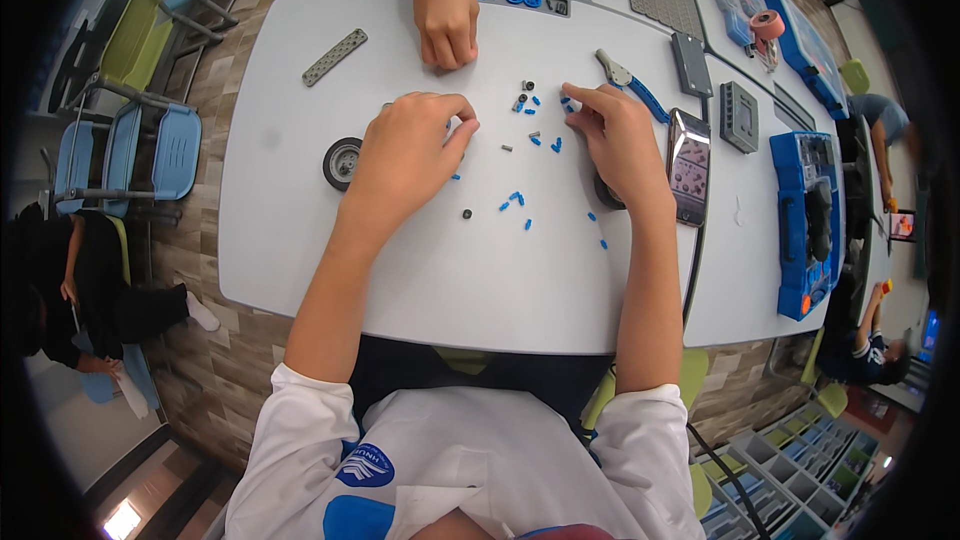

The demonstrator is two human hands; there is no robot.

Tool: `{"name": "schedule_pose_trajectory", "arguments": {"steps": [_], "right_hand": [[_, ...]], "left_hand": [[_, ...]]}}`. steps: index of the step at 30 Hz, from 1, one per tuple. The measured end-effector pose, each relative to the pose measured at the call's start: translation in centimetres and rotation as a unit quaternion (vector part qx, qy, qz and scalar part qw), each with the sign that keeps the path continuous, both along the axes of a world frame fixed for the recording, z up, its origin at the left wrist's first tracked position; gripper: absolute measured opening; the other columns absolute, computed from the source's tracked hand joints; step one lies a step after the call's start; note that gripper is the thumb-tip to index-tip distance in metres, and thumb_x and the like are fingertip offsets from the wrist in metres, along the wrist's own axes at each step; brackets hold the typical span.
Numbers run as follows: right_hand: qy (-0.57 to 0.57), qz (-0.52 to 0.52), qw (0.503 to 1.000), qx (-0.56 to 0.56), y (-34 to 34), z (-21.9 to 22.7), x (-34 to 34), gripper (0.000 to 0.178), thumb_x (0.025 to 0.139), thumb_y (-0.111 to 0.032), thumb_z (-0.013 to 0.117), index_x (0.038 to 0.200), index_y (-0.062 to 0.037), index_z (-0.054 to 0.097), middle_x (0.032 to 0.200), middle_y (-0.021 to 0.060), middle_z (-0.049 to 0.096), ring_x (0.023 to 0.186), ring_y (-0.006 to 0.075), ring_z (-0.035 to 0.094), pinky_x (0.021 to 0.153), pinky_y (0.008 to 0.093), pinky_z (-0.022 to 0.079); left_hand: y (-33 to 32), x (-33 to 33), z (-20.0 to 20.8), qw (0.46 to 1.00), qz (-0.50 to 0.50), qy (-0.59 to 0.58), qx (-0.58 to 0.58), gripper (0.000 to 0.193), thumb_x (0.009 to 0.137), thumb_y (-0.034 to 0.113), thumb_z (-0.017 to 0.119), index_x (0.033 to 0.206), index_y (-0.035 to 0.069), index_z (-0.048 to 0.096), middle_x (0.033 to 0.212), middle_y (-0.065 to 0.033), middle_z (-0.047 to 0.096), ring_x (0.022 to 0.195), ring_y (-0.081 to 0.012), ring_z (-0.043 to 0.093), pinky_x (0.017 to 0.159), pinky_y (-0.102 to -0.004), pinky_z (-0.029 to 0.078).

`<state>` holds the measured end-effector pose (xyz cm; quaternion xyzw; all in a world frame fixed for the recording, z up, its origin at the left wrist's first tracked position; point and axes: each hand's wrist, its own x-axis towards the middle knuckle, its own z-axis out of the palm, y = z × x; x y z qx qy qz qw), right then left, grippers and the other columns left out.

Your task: The person assembles small mechanical components on a white table, using pliers to manipulate blue plastic pieces and attaching them to a gray perforated beam. They handle wheels, connectors, and other small parts, organizing them on the table while building a structure.

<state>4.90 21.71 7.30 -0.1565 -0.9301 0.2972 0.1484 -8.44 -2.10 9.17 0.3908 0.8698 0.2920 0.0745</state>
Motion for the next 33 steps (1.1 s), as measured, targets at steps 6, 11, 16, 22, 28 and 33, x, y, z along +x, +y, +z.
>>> {"name": "schedule_pose_trajectory", "arguments": {"steps": [6,11,16,22,28,33], "right_hand": [[0.011,-0.010,0.997,0.076,0.0,-1.2,-1.6,0.010,0.099,-0.006,0.076,0.108,-0.0006,0.079,0.101,0.0171,0.077,0.091,0.0407,0.075,0.083,0.0477,0.060],[-0.001,-0.002,0.995,0.102,0.0,-1.1,-1.9,0.009,0.102,-0.009,0.074,0.104,0.0001,0.074,0.102,0.0184,0.076,0.090,0.0420,0.074,0.082,0.0497,0.059],[0.010,-0.011,0.998,0.055,0.9,-0.1,-4.2,0.013,0.101,-0.010,0.075,0.102,0.0019,0.073,0.097,0.0202,0.076,0.085,0.0385,0.074,0.078,0.0484,0.058],[0.109,0.038,0.989,0.097,2.5,-0.7,-16.4,0.013,0.098,-0.011,0.076,0.104,0.0006,0.078,0.097,0.0204,0.081,0.091,0.0385,0.078,0.084,0.0460,0.062],[0.030,0.030,0.991,0.129,2.8,-2.2,-21.6,0.015,0.096,-0.012,0.075,0.104,-0.0024,0.082,0.099,0.0206,0.082,0.094,0.0394,0.079,0.088,0.0474,0.063],[0.041,0.050,0.992,0.107,2.9,-1.2,-20.2,0.015,0.096,-0.013,0.076,0.105,-0.0038,0.082,0.099,0.0170,0.083,0.090,0.0376,0.079,0.084,0.0450,0.062]], "left_hand": [[-0.6,-1.6,-0.5,0.994,0.013,0.025,0.106,0.015,0.099,0.016,0.082,0.107,0.003,0.083,0.078,-0.0110,0.068,0.068,-0.0216,0.061,0.065,-0.0369,0.049],[-1.1,-2.5,-1.0,0.988,0.059,0.027,0.142,0.011,0.099,0.016,0.081,0.103,0.006,0.082,0.074,-0.0099,0.067,0.069,-0.0224,0.062,0.066,-0.0387,0.050],[-1.3,-2.8,-1.9,0.988,0.043,0.037,0.147,0.009,0.099,0.016,0.079,0.100,0.008,0.082,0.073,-0.0092,0.070,0.071,-0.0242,0.064,0.069,-0.0401,0.053],[-1.0,-2.8,-3.0,0.986,0.025,0.068,0.151,0.008,0.099,0.015,0.079,0.098,0.008,0.080,0.073,-0.0072,0.070,0.071,-0.0241,0.065,0.067,-0.0400,0.054],[-0.9,-2.9,-3.5,0.976,0.020,0.110,0.185,0.006,0.098,0.013,0.079,0.096,0.007,0.080,0.073,-0.0063,0.072,0.070,-0.0237,0.064,0.066,-0.0390,0.055],[-1.0,-2.9,-3.7,0.976,0.017,0.109,0.188,0.005,0.097,0.013,0.081,0.099,0.008,0.082,0.077,-0.0055,0.074,0.068,-0.0214,0.061,0.065,-0.0373,0.052]]}}
